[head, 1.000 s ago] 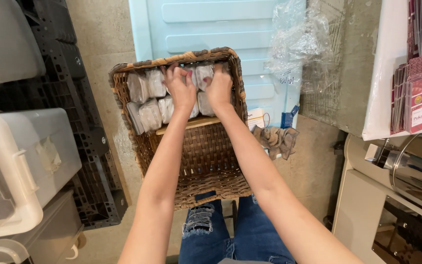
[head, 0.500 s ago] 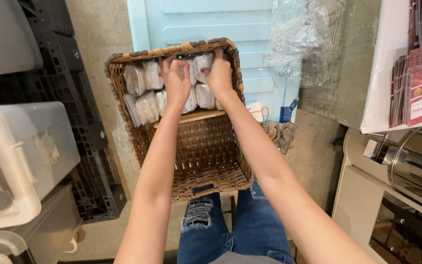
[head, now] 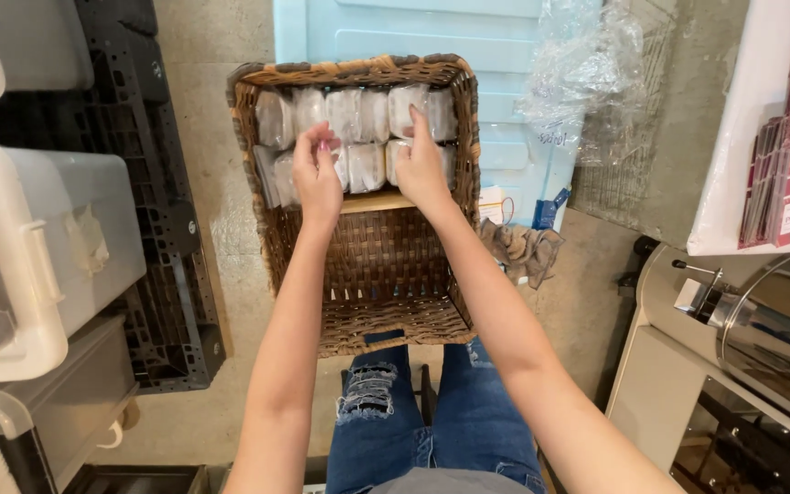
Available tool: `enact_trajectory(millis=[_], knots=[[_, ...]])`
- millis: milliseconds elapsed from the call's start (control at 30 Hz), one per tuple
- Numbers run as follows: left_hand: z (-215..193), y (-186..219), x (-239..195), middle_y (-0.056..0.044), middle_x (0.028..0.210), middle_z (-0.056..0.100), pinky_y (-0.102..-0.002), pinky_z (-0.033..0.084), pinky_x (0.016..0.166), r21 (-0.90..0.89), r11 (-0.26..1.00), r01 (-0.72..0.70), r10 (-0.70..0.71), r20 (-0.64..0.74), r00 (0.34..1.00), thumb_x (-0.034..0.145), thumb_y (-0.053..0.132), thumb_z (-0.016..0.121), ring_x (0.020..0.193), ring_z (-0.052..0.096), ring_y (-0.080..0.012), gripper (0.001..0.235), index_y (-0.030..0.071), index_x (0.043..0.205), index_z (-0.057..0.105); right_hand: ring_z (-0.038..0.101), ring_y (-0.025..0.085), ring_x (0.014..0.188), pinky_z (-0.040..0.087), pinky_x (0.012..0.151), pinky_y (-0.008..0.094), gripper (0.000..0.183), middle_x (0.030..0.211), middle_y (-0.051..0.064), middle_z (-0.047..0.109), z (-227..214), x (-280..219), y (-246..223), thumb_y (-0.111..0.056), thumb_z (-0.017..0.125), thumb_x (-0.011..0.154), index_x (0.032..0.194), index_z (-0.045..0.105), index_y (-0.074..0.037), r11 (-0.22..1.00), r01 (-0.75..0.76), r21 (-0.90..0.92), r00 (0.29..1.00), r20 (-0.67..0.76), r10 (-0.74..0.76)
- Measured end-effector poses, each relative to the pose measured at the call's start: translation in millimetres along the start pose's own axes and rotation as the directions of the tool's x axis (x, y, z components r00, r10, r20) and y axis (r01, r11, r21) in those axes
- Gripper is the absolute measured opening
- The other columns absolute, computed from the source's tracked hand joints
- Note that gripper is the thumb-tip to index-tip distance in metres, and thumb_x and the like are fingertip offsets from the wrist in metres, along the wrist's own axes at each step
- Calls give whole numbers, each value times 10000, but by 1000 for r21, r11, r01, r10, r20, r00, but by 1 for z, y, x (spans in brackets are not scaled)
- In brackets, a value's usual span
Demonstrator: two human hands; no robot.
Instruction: The person wipes a wooden board with a cloth, organizes small white packets within a wicker basket, and folds sheets of white paper on a table.
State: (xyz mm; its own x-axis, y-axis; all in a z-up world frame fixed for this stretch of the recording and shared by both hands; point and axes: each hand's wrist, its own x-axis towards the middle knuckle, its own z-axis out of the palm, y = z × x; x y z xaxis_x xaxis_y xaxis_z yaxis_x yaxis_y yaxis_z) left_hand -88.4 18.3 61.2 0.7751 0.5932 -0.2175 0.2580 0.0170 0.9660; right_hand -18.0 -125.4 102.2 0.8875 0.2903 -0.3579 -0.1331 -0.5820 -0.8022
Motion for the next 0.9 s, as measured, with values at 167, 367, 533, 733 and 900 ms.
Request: enact_trajectory(millis=[167, 367, 533, 733, 900], knots=[[-26, 18, -20, -116, 1051, 660, -368, 591, 836, 103, 990, 92, -90, -30, 996, 1019, -12, 405, 956, 689, -247, 344, 63, 1287, 608, 645, 443, 1104, 530, 948, 561, 519, 1143, 206, 605, 32, 29, 50, 39, 467, 917, 1432, 510, -13, 997, 44, -62, 988, -146, -53], [-47, -7, -33, -149, 924, 726, -353, 601, 726, 210, 978, 12, 1, -61, 998, 1016, 11, 437, 817, 752, -252, 286, 39, 1221, 635, 728, 349, 1055, 626, 835, 455, 578, 1189, 217, 699, 61, 11, 22, -76, 398, 984, 1561, 369, -75, 944, -222, 243, 975, 48, 217], [-56, -20, -46, -149, 901, 735, -375, 608, 746, 211, 977, 6, 10, -77, 997, 1008, -10, 427, 808, 758, -261, 305, 21, 1195, 666, 736, 301, 1052, 575, 922, 472, 606, 1085, 155, 766, 76, 19, 43, -198, 465, 944, 1540, 435, -98, 957, -283, 66, 958, 56, 280], [-59, -20, -53, -100, 891, 751, -400, 577, 803, 275, 959, -75, 113, -125, 986, 1014, 5, 460, 850, 754, -261, 277, 64, 1165, 684, 776, 309, 953, 654, 713, 436, 585, 1001, 141, 788, 78, 16, -6, -176, 411, 948, 1532, 388, -156, 837, -342, 428, 939, 201, 280], [-64, -20, -58, -93, 931, 723, -369, 580, 793, 302, 940, -160, 215, -159, 964, 1016, 13, 505, 904, 736, -275, 249, 92, 1153, 696, 723, 318, 1071, 587, 666, 404, 647, 1205, 99, 768, 121, 43, 27, -247, 403, 931, 1571, 339, -175, 811, -452, 370, 885, 301, 356]])
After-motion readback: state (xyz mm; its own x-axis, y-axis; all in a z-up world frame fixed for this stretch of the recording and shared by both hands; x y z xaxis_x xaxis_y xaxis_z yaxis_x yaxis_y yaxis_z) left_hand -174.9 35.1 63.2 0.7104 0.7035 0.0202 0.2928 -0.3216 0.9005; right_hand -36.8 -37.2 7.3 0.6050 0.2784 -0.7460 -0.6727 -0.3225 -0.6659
